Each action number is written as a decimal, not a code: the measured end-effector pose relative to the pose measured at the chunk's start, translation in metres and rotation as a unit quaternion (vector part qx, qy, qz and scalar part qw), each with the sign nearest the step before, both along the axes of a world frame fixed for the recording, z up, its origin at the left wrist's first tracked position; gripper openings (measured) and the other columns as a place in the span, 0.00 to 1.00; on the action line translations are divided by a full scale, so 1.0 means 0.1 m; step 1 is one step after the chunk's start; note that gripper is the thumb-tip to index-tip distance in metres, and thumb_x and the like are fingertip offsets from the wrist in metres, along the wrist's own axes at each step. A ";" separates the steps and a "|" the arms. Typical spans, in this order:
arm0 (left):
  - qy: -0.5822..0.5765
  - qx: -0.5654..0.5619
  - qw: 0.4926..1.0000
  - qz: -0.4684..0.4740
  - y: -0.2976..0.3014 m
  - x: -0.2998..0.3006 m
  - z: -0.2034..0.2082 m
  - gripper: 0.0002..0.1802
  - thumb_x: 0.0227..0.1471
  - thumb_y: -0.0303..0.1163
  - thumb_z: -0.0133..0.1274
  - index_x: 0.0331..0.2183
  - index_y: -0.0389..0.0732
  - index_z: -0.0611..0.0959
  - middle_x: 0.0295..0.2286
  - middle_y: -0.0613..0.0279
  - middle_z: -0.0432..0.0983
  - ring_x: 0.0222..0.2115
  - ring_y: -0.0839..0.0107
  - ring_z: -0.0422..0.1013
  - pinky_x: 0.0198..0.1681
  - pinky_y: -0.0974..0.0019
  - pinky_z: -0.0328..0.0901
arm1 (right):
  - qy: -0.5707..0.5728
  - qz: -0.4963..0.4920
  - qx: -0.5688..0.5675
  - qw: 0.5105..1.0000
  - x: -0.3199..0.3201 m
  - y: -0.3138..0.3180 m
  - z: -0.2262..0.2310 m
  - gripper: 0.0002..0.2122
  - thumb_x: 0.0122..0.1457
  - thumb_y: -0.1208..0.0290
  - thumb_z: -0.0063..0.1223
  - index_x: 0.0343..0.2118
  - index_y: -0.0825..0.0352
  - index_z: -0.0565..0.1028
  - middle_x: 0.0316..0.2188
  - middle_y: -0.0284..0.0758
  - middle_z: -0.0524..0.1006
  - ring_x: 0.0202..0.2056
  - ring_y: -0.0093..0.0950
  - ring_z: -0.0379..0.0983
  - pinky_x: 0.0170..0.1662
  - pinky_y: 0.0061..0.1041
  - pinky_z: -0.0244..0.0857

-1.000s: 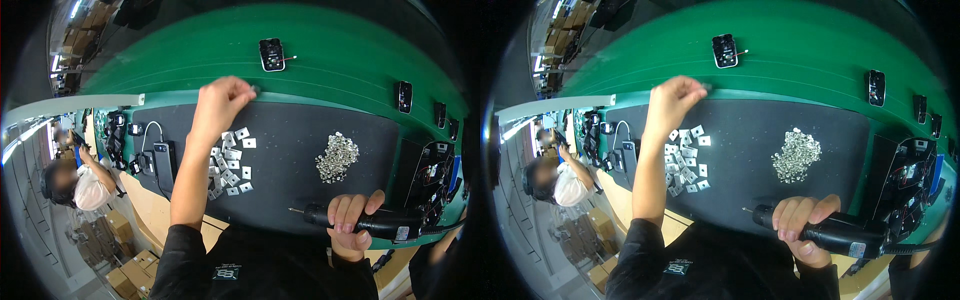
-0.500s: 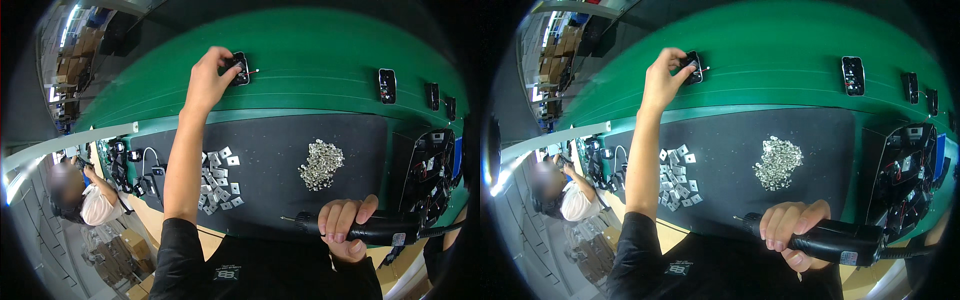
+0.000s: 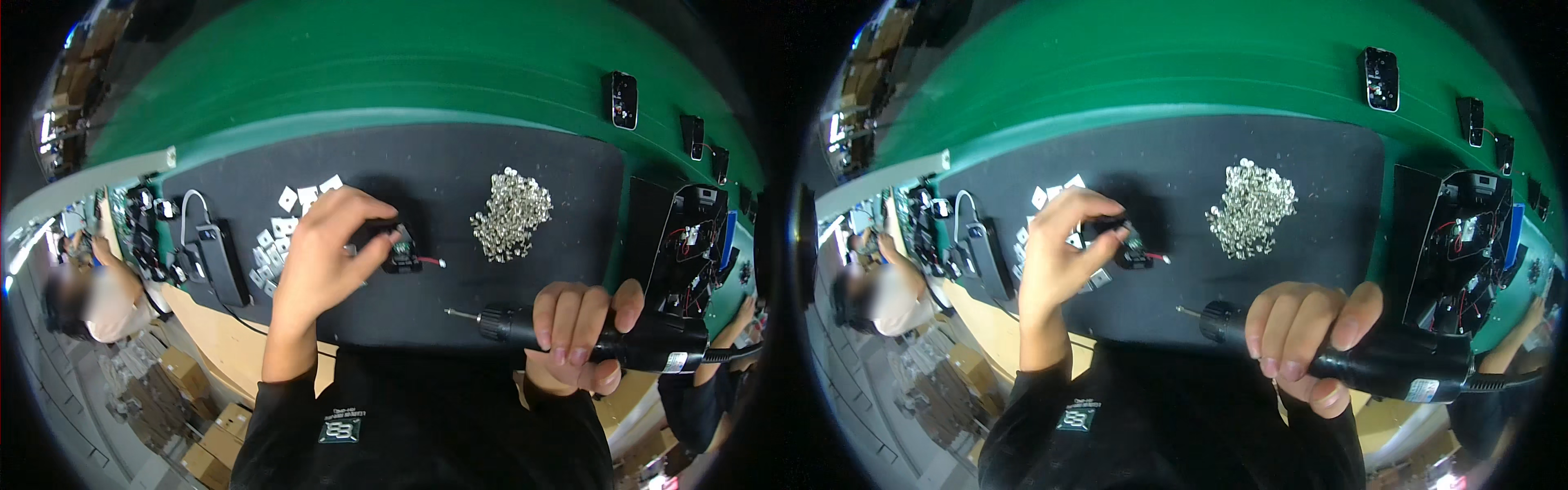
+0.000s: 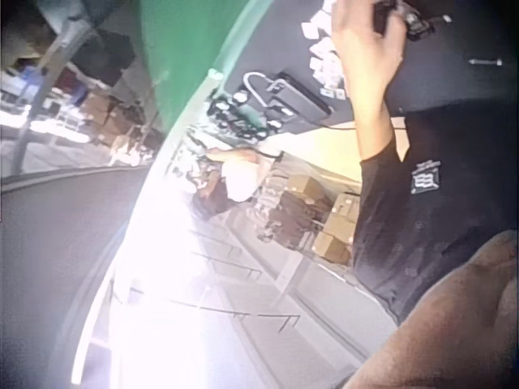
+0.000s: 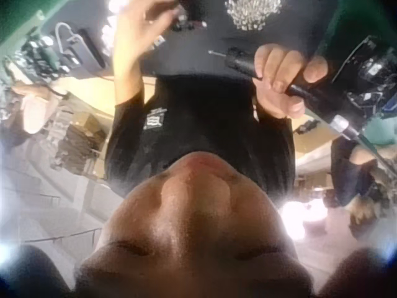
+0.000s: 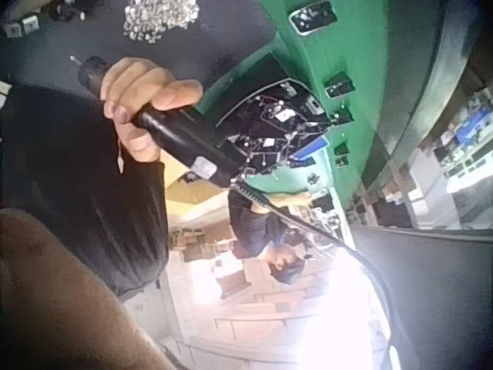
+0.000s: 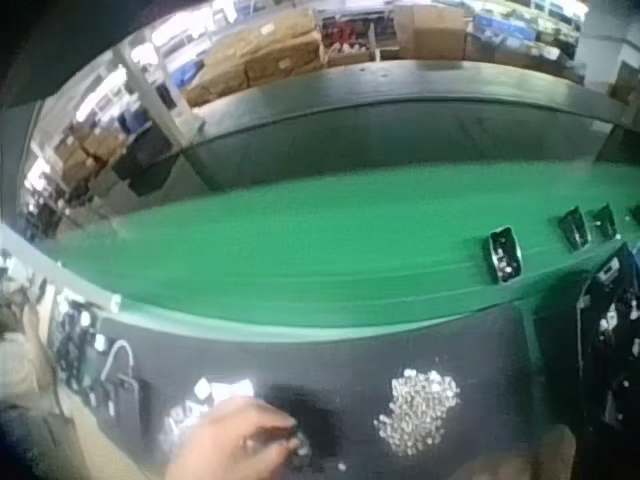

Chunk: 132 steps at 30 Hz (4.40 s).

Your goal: Assemble a small electronic component using an electric screwdriver.

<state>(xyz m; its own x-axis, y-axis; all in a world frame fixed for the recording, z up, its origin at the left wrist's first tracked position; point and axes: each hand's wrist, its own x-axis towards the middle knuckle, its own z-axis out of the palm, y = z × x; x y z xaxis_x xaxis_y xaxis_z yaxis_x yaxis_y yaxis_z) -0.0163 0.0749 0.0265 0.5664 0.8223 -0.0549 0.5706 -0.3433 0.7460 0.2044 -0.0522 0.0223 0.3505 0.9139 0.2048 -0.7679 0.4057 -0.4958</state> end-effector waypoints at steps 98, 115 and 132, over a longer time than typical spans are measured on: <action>0.093 0.193 0.971 0.104 -0.11 -0.38 -0.30 0.19 0.37 0.23 0.63 0.37 0.40 0.83 0.36 0.61 0.70 0.33 0.62 0.66 0.37 0.63 0.64 | -0.182 -0.131 0.053 0.973 0.08 0.31 -0.01 0.25 0.54 0.69 0.53 0.55 0.58 0.61 0.23 0.27 0.67 0.24 0.21 0.63 0.33 0.25 0.59; -0.034 0.128 0.990 -0.047 -0.17 0.17 -0.23 0.09 0.43 0.19 0.56 0.31 0.36 0.76 0.30 0.55 0.73 0.30 0.56 0.69 0.34 0.60 0.65 | -0.113 -0.106 0.018 0.988 0.28 0.07 -0.10 0.22 0.51 0.72 0.55 0.49 0.59 0.62 0.19 0.27 0.66 0.21 0.21 0.63 0.30 0.25 0.59; -0.090 0.172 0.980 -0.051 0.70 1.33 -0.14 0.10 0.42 0.33 0.64 0.26 0.38 0.82 0.28 0.60 0.76 0.29 0.65 0.72 0.33 0.67 0.66 | -0.163 -0.149 -0.018 0.975 0.34 -0.20 -0.05 0.19 0.51 0.76 0.57 0.43 0.58 0.62 0.22 0.30 0.71 0.23 0.25 0.68 0.31 0.27 0.63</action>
<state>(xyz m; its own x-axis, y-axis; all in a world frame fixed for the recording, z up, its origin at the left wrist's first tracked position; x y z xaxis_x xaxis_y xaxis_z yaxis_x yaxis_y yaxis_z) 0.1162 0.1448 0.0121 0.6210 0.7138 0.3237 0.3905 -0.6399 0.6619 0.2385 -0.0718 0.0171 0.5226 0.7904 0.3196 -0.4182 0.5644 -0.7117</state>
